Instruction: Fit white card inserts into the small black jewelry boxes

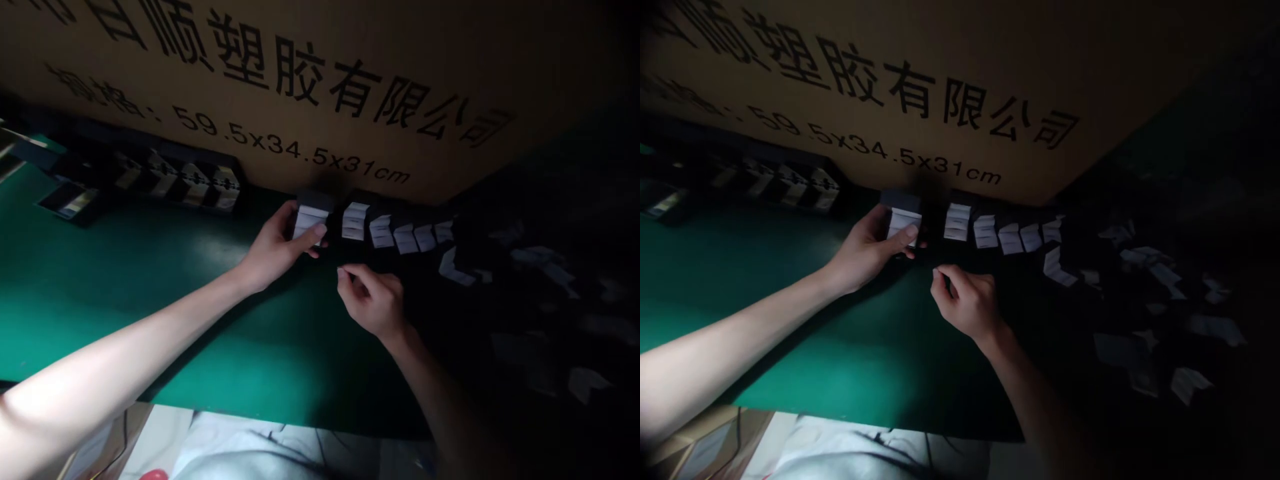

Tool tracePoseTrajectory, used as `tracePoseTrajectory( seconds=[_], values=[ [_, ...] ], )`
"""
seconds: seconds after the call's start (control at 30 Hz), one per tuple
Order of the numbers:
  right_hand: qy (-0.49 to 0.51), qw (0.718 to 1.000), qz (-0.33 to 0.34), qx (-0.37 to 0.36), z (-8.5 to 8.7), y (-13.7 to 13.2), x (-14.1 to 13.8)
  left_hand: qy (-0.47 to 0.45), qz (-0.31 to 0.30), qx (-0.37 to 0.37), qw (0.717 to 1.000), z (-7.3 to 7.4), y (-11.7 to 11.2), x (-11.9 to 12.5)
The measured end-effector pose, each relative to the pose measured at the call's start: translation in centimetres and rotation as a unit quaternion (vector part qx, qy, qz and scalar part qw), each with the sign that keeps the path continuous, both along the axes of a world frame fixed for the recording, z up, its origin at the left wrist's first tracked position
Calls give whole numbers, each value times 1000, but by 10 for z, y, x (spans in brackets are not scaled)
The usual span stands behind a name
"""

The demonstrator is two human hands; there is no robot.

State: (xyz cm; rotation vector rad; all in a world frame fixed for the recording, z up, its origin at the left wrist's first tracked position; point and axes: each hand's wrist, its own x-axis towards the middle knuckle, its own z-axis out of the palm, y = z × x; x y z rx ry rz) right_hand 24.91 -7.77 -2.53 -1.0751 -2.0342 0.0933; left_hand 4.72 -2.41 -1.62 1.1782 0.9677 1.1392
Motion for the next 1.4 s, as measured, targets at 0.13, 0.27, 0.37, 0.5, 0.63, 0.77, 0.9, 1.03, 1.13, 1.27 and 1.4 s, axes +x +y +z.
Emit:
tracePoseTrajectory(
  seconds=[0.13,0.27,0.37,0.5,0.63,0.77,0.9,1.03,1.13,1.27,1.4],
  values=[
    [6,1000,5,-7,-1,1,1,22,-5,-6,1000,1,-1,-1],
    [11,1000,4,-13,-2,1,1,21,10,-7,1000,1,-3,-1],
    [16,1000,5,-18,-2,2,0,17,15,-13,1000,3,-4,-1],
    [10,999,6,-40,-1,1,-1,8,10,-18,1000,4,-3,-1],
    [11,998,-14,-54,1,-1,-1,8,-4,-22,1000,2,-1,-3],
    [24,997,-19,-65,2,-1,0,10,-10,-30,999,-1,1,-4],
    [33,996,-15,-76,3,-1,1,26,-13,-23,999,0,0,-4],
    [43,996,-13,-83,4,-1,0,23,-19,-26,999,3,-1,-3],
    [42,995,-7,-87,3,0,0,20,-24,-29,999,5,-1,-2],
    [50,992,-5,-113,2,0,1,22,-23,-30,999,6,0,-2],
    [71,985,-9,-156,4,0,1,24,-26,-36,999,7,0,-3]
  ],
)
